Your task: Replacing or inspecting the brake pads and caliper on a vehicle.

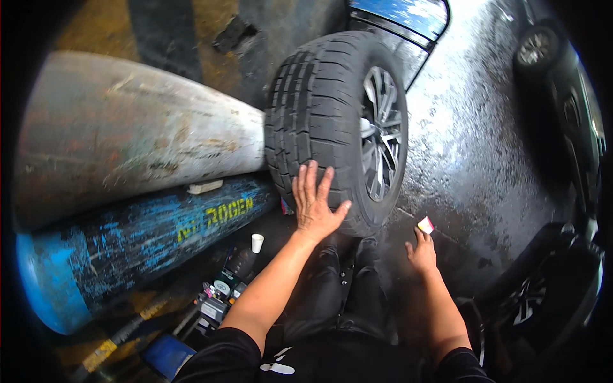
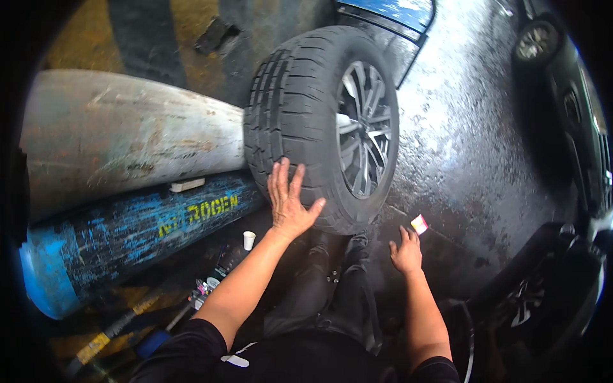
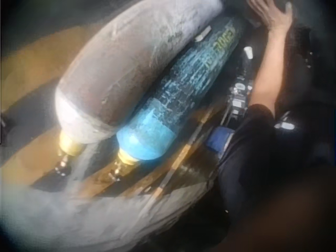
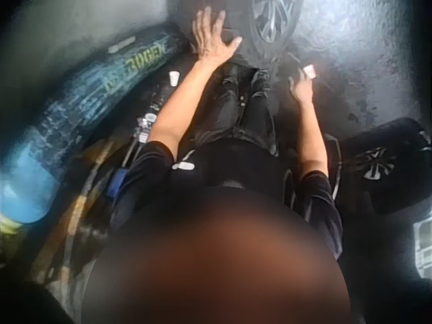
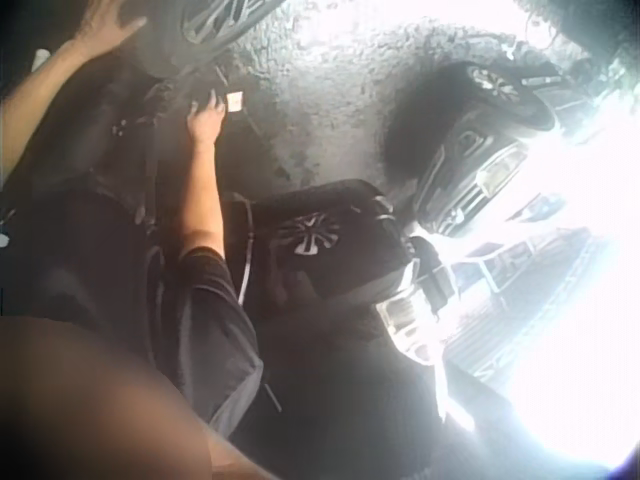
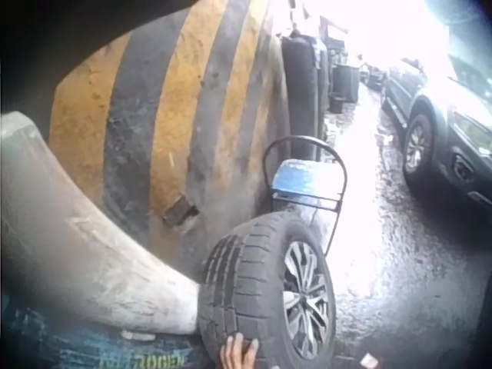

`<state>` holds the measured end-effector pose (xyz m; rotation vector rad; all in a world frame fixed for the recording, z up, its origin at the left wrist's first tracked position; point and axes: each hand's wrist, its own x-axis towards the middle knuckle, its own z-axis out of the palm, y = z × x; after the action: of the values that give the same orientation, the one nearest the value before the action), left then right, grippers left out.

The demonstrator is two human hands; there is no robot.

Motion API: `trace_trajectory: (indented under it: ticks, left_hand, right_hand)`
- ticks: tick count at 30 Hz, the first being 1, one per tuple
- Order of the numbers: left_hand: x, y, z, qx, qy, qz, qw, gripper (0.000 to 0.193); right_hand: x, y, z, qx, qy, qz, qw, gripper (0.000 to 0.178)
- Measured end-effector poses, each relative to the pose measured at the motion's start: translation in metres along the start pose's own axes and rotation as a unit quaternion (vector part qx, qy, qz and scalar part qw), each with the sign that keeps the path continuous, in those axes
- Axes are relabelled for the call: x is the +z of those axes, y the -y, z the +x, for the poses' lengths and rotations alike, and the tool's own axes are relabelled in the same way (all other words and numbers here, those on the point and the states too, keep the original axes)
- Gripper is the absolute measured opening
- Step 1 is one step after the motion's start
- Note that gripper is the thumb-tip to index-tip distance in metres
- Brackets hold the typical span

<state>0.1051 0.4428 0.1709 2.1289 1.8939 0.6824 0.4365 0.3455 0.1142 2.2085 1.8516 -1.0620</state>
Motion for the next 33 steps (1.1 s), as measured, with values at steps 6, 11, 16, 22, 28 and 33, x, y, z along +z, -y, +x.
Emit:
trace_trajectory:
  ticks: [6,11,16,22,28,33]
  left_hand:
    - [0.017,-0.010,0.018,0.021,-0.040,-0.009,0.999,0.094]
    - [0.020,-0.008,0.031,0.055,-0.052,0.020,0.997,0.095]
    - [0.028,-0.004,0.047,0.152,-0.079,0.047,0.984,0.088]
    - [0.033,0.006,0.062,0.220,-0.060,0.040,0.973,0.058]
    - [0.039,0.012,0.065,0.232,-0.065,0.060,0.969,0.060]
    - [0.037,0.016,0.068,0.232,-0.068,0.068,0.968,0.061]
  right_hand:
    - [0.034,-0.061,-0.088,0.225,0.103,0.017,0.969,0.060]
    - [0.078,-0.046,-0.145,0.284,0.061,0.143,0.946,0.057]
    - [0.131,-0.016,-0.222,0.380,0.047,0.285,0.878,0.054]
    - [0.182,0.017,-0.313,0.502,0.098,0.321,0.797,0.054]
    - [0.218,0.045,-0.367,0.568,0.040,0.411,0.712,0.047]
    - [0.244,0.058,-0.390,0.575,0.016,0.431,0.695,0.048]
